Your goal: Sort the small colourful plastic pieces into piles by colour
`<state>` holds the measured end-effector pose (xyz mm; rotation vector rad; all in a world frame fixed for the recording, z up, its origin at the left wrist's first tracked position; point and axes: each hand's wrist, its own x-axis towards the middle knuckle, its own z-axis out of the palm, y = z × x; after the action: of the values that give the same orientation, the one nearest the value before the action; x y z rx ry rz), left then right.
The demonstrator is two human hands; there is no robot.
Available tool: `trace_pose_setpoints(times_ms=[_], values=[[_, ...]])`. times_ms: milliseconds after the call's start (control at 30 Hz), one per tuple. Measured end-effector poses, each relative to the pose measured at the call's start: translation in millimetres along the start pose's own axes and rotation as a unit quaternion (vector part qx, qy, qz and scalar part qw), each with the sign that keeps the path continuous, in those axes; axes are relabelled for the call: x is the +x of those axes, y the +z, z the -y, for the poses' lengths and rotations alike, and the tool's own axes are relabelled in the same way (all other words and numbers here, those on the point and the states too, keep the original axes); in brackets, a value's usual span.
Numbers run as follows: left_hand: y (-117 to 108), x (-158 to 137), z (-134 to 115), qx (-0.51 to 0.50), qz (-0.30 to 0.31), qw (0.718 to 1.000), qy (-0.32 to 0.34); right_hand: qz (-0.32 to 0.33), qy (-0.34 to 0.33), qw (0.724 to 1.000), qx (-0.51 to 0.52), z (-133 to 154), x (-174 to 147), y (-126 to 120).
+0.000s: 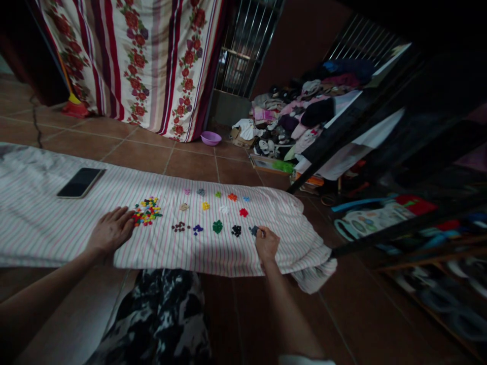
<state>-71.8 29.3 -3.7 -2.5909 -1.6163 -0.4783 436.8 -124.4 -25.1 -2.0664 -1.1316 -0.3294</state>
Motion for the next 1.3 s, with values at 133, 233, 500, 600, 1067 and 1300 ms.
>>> trace_pose_setpoints(times_ms=[133,233,500,600,1067,1300], values=[[1.7,-0.1,1.0,-0.018,-0.011,1.0,-0.004,-0.006,0.027,0.999,0.017,2.8,-0.2,-2.7],[2.3,-0.3,1.1,-0.02,-0.015,1.0,0.0,-0.01,0.044,0.999,0.024,6.5,-0.6,-6.0],[1.0,-0.2,-0.3,-0.027,-0.02,0.999,-0.001,-0.061,0.002,0.996,0.063,45.3,-6.0,-18.1],[2.9,0.0,0.6,-0.008,-0.005,1.0,-0.004,-0.032,-0.058,0.992,0.112,85.1,-19.0,-17.2],[2.0,-1.1,-1.9,-0.006,-0.025,1.0,0.0,0.183,-0.088,0.95,0.237,224.7,-147.3,53.0],[4.1,-1.2,-0.5,-0.015,-0.035,0.999,0.001,0.169,-0.049,0.958,0.227,245.5,-163.1,72.8]])
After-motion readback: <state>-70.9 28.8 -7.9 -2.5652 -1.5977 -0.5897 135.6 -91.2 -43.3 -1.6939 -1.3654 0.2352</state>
